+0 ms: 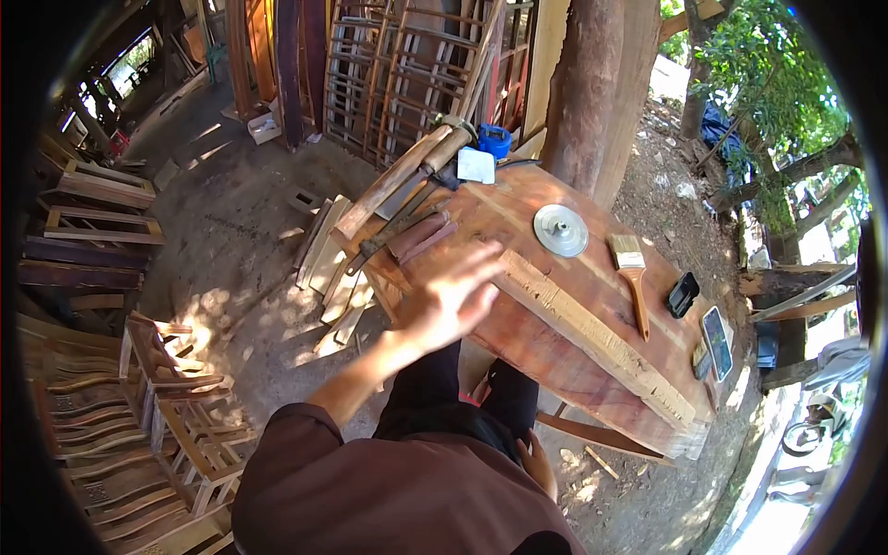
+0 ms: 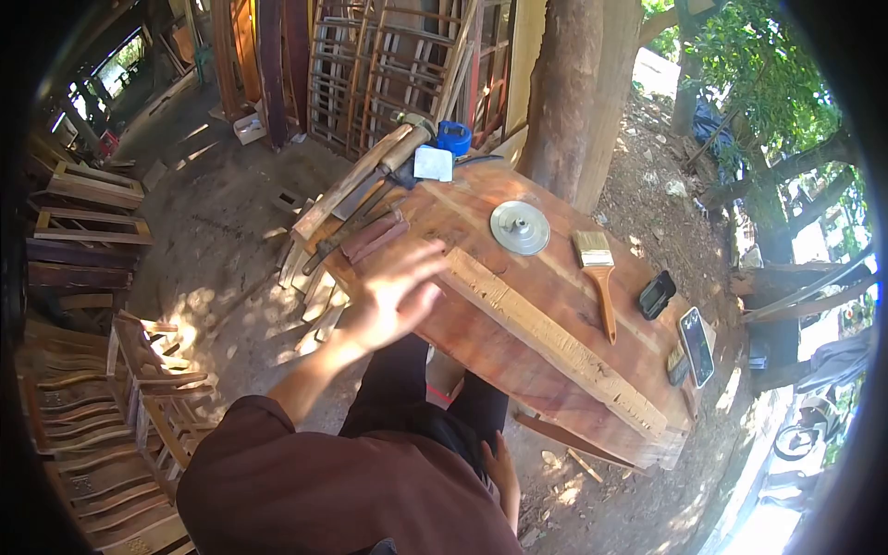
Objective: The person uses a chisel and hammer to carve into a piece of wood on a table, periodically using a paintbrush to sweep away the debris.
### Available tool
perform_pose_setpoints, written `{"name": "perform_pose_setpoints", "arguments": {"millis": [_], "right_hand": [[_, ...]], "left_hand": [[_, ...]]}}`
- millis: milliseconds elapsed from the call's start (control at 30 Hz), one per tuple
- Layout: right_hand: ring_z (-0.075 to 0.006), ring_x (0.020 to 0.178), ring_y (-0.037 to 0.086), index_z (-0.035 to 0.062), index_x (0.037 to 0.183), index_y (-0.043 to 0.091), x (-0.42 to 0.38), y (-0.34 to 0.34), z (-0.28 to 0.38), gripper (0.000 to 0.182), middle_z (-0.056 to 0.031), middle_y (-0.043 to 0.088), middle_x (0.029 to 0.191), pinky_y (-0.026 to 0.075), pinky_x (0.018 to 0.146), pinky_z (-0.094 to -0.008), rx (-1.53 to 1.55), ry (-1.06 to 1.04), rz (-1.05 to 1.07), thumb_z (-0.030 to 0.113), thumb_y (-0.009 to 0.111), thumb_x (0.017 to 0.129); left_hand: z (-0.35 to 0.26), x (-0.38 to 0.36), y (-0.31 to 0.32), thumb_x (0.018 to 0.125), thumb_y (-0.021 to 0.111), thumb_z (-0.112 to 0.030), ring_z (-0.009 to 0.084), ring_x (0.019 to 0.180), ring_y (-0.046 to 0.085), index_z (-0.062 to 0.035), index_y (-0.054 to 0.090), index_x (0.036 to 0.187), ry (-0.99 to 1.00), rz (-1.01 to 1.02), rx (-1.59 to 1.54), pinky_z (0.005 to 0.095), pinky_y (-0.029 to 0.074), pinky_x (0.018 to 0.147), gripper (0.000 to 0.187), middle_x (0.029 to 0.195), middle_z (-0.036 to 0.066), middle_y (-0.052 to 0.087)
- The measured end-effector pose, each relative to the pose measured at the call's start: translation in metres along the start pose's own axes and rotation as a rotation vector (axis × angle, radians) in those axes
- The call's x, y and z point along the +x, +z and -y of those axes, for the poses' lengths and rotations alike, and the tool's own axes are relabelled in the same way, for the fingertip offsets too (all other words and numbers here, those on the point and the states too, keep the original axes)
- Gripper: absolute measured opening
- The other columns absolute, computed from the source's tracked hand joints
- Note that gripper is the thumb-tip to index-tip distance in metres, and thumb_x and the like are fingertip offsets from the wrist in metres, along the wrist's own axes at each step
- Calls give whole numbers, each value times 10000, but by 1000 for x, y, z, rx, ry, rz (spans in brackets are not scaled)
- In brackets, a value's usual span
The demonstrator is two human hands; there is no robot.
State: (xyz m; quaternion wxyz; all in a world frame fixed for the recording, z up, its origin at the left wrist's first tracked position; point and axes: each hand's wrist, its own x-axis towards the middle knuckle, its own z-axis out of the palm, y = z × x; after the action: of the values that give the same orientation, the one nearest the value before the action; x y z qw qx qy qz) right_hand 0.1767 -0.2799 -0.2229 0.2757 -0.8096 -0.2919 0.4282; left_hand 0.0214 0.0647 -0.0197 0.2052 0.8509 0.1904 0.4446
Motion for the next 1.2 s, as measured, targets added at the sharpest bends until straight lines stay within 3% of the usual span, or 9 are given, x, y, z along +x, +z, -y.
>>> {"name": "perform_pose_setpoints", "arguments": {"millis": [100,200,300,367,467,733,900,1067,1200], "right_hand": [[-372,1243,493,22,1375,434,3,-30,15,567,-233,511,1336,400,1021,-396,-119,-131,89,362,562,939],[-367,1215,511,43,1382,433,7,-52,43,576,-228,507,1341,403,1004,-417,-128,-207,182,386,560,936],[-366,1224,499,39,1378,434,10,-64,83,576,-223,517,1326,397,1009,-421,-380,-322,210,392,552,938],[-359,1234,490,36,1377,434,12,-64,93,566,-230,524,1310,396,1011,-418,-355,-397,184,381,548,943],[-362,1235,493,34,1377,431,-3,-65,106,557,-240,521,1311,400,1012,-415,-278,-440,167,368,546,946],[-381,1208,512,34,1378,421,-26,-52,72,552,-247,543,1277,419,991,-409,-160,-330,249,351,549,945],[-386,1199,513,47,1382,420,-30,-53,73,551,-248,546,1267,417,988,-408,-90,-346,191,361,540,946],[-381,1200,515,27,1382,406,-38,-63,88,562,-233,544,1279,420,986,-410,-162,-364,175,364,533,950],[-353,1200,528,25,1382,407,-51,-89,120,560,-229,541,1288,427,987,-395,-120,-373,336,329,568,939]], "left_hand": [[34,33,-51,837,654,-75,268,1029,610,-30,624,1017,9,-223,254,413,478,928,188,1058,111,653],[98,73,-81,837,674,-143,304,974,561,-56,616,941,-47,-158,538,396,452,883,147,961,117,599],[145,99,-70,794,713,-282,330,984,565,-59,635,862,-261,6,518,429,443,848,246,994,123,610],[147,108,-59,768,723,-353,329,963,580,-68,634,819,-561,413,738,453,438,830,303,955,116,620],[165,94,-38,751,731,-349,293,955,594,-66,635,824,-286,321,926,483,430,819,307,918,112,620],[169,90,-29,704,647,-238,351,882,619,20,629,848,-175,285,913,483,422,793,295,923,200,619],[155,82,-25,903,547,-235,333,890,612,44,593,906,-57,239,987,476,429,807,282,917,176,608],[131,86,-46,931,532,-208,338,863,604,6,596,880,-37,188,797,462,464,773,229,885,160,599],[48,91,-67,922,570,-122,328,754,569,41,546,839,18,41,420,384,451,704,185,819,180,544]]}}
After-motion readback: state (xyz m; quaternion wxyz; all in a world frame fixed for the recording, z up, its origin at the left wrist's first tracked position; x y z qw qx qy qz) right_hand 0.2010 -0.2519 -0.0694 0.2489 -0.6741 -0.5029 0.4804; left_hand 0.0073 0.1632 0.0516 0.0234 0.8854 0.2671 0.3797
